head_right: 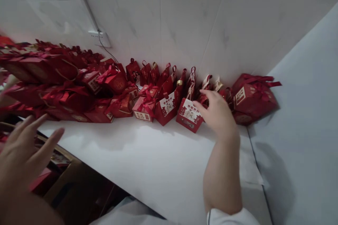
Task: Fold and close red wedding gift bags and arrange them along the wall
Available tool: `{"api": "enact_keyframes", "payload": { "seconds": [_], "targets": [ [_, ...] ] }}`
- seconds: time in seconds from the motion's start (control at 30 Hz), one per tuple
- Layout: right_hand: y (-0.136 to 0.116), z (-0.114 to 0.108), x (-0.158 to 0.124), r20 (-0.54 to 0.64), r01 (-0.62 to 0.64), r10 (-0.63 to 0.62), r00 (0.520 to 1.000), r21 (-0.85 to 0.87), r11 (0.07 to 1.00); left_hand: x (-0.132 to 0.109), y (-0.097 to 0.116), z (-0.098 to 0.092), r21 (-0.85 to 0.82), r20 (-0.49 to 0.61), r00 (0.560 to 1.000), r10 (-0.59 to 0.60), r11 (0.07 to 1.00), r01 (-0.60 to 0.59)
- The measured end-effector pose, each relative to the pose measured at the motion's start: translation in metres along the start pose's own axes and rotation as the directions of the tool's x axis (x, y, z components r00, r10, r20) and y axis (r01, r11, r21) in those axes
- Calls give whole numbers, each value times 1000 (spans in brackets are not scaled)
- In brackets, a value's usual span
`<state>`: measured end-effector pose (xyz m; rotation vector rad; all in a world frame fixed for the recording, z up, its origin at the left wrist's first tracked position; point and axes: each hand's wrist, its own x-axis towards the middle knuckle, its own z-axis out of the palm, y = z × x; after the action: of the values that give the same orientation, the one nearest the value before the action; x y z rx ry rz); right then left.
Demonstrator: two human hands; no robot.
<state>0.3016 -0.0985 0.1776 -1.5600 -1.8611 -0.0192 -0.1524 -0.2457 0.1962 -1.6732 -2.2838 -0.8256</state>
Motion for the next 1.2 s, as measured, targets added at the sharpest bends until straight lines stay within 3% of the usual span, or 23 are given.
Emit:
{"api": "enact_keyframes", "payload": {
  "seconds": [0.07,0.13,0.2,0.27,0.33,0.37,0.43,0.5,0.57,0.63,0.7,0.83,0.97,1.1,1.13,1.2],
  "targets": [
    [9,12,2,240,-54,84,967,-129,990,20,48,-6,-160,-3,987,159,974,-157],
    [12,16,5,371,-82,157,915,-210,974,35,86,-9,-392,117,934,337,880,-269],
    [9,12,6,405,-77,163,900,-219,973,47,117,-6,-618,182,827,532,716,-324],
    [0,1,4,405,-61,118,907,-151,987,58,145,5,-800,212,692,690,529,-282],
    [-11,-12,1,409,-59,64,910,-24,998,67,170,24,-882,192,584,789,400,-251],
    [-17,-17,-2,415,-70,40,909,57,996,71,181,35,-885,212,551,808,398,-244],
    [-29,-24,-7,440,-109,-4,898,230,967,74,198,59,-872,234,536,811,419,-252],
    [-39,-27,-12,453,-162,-42,890,402,901,73,207,78,-883,303,508,806,438,-169],
    [-47,-27,-14,428,-206,-50,902,530,823,70,210,90,-896,401,443,801,444,8],
    [-52,-25,-14,376,-237,-11,926,605,760,68,209,96,-880,474,376,796,438,181],
    [-55,-21,-11,288,-236,53,956,648,724,68,208,98,-858,505,358,785,413,304],
    [-60,-8,-2,77,-169,164,983,714,680,72,210,107,-817,544,463,700,315,483],
    [-67,4,1,14,-158,248,969,805,572,71,216,119,-830,529,622,578,199,522],
    [-71,8,-2,99,-152,137,986,872,465,72,217,122,-933,348,871,347,33,359],
    [-72,7,-3,140,-165,89,986,872,460,73,217,122,-959,273,919,283,-1,285],
    [-73,1,-4,237,-210,4,971,854,476,75,215,118,-989,131,975,177,-43,141]
  ]
}}
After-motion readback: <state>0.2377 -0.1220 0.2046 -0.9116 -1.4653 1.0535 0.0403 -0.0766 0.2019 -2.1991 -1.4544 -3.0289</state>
